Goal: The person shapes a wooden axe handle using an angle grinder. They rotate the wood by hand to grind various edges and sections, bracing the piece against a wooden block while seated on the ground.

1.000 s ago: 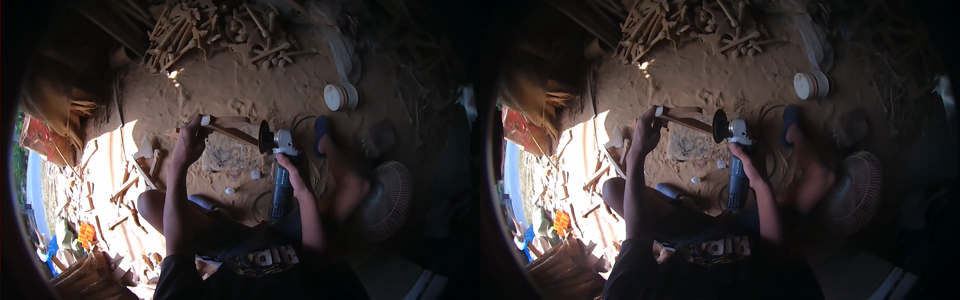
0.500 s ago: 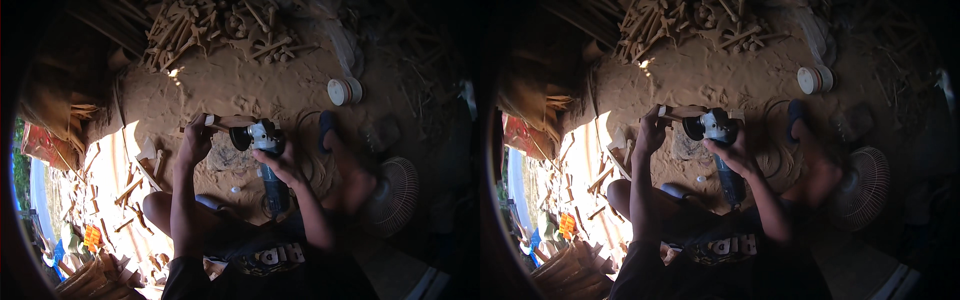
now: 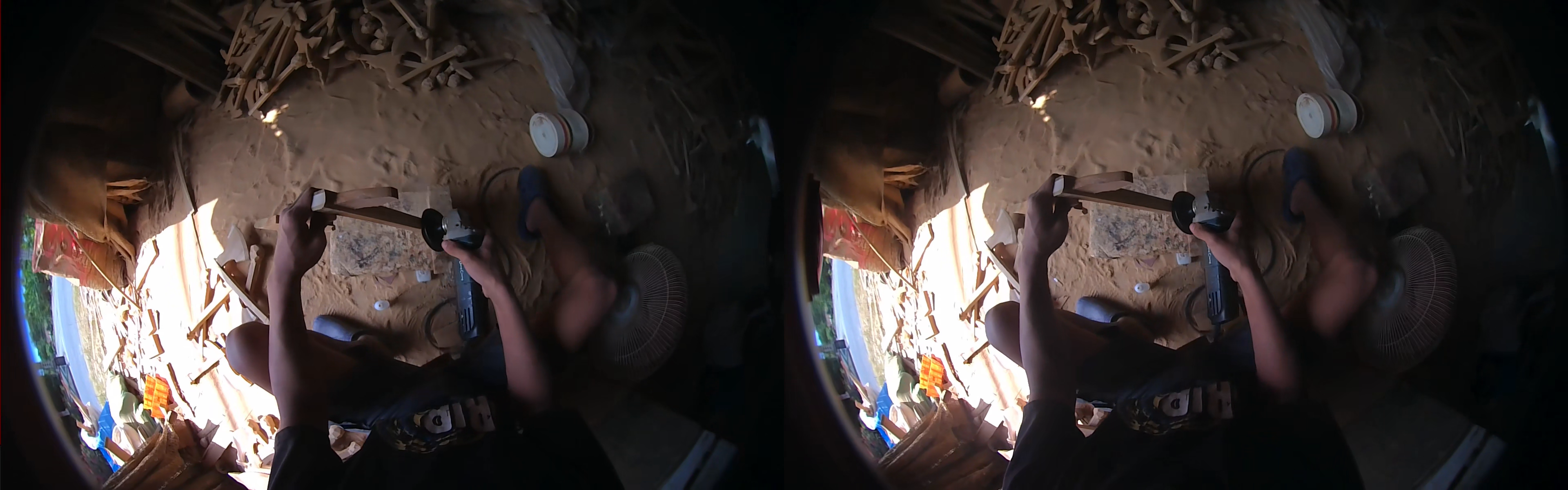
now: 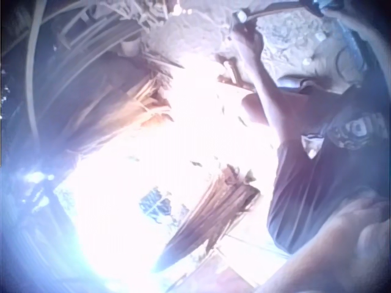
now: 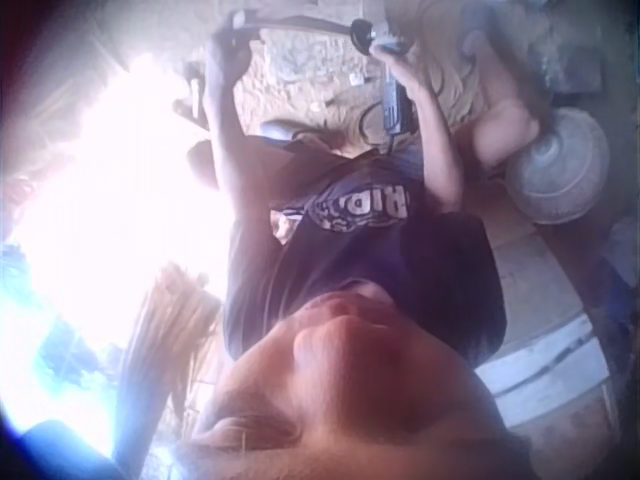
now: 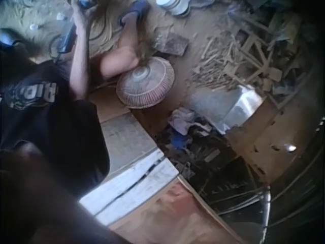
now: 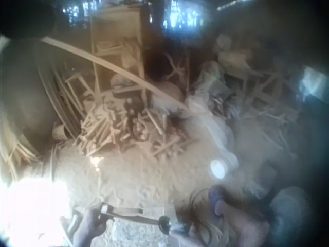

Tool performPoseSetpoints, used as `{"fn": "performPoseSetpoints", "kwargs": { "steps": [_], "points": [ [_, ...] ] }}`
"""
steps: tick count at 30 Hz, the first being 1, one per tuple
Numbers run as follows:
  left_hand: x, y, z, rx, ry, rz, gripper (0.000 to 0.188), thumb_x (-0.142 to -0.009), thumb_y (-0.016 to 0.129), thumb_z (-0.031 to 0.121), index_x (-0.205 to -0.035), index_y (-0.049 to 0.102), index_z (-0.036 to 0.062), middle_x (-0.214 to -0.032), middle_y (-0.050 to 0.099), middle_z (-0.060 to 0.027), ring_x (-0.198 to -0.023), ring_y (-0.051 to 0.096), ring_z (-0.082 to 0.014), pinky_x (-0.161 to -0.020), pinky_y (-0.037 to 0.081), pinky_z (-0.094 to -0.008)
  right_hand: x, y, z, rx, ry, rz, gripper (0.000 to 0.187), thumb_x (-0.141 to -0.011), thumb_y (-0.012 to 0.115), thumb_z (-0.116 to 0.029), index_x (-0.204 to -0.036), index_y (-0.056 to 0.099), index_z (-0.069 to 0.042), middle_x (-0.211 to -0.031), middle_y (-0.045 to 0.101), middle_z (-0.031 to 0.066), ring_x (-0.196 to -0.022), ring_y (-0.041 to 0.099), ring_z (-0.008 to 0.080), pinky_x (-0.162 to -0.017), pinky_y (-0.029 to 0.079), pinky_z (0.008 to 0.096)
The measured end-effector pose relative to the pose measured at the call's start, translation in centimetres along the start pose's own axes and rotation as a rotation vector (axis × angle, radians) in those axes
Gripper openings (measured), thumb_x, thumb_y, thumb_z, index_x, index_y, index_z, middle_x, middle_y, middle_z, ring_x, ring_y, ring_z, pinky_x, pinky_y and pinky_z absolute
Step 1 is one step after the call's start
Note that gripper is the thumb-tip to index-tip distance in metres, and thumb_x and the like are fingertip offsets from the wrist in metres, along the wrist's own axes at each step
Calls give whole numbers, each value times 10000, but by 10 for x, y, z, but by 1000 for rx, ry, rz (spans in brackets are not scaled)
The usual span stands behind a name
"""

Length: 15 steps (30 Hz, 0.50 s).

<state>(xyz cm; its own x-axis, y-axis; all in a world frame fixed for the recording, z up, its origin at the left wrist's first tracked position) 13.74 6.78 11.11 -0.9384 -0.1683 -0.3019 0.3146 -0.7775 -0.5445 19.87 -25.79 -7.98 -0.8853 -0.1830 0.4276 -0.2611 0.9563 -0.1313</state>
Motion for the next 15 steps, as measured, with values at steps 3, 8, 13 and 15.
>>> {"fn": "performPoseSetpoints", "kwargs": {
  "steps": [3, 8, 13, 15],
  "points": [
    [-4, 7, 2, -18, 16, -11, 207, -904, 591, -108, -1083, 651, -23, -845, 690, -182, -754, 711, -296, -702, 551, -376, -19, -23, 29, 83, 7, 77, 985, -774, 910, -356, -1490, 374, 56, -1362, 586, 219, -1252, 617, 332, -1036, 510, 446],
    [-2, 11, 1, -39, -32, -1, 231, -886, 593, -133, -1080, 648, -19, -860, 696, -190, -797, 733, -325, -712, 558, -394, -9, -14, 0, 64, -104, 67, 863, -775, 917, -321, -1426, 456, 8, -1280, 641, 150, -1171, 651, 266, -996, 526, 420],
    [0, 6, -4, -101, -10, -39, 231, -915, 573, -97, -1129, 635, -36, -902, 728, -216, -866, 760, -342, -770, 576, -390, 42, 24, -106, -133, -216, -177, 697, -819, 903, -291, -1347, 531, -31, -1159, 675, 73, -1081, 655, 176, -955, 530, 370],
    [-2, 11, -3, -97, -17, -39, 236, -913, 577, -94, -1134, 636, -36, -902, 730, -215, -864, 759, -339, -771, 575, -392, 53, 32, -134, -129, -337, -261, 596, -830, 896, -267, -1278, 581, -30, -1126, 678, 66, -1033, 659, 163, -936, 533, 352]
  ]
}}
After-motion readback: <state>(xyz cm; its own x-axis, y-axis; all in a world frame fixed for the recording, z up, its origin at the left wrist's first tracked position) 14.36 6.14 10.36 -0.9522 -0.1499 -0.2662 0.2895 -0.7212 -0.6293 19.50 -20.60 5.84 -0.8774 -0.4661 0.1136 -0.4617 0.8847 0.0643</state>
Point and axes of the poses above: each hand's wrist, its own x-axis away from the middle knuckle, its own y-axis out of the palm, z = x × y, the point moved 8 cm from there along -x, towards the middle knuckle
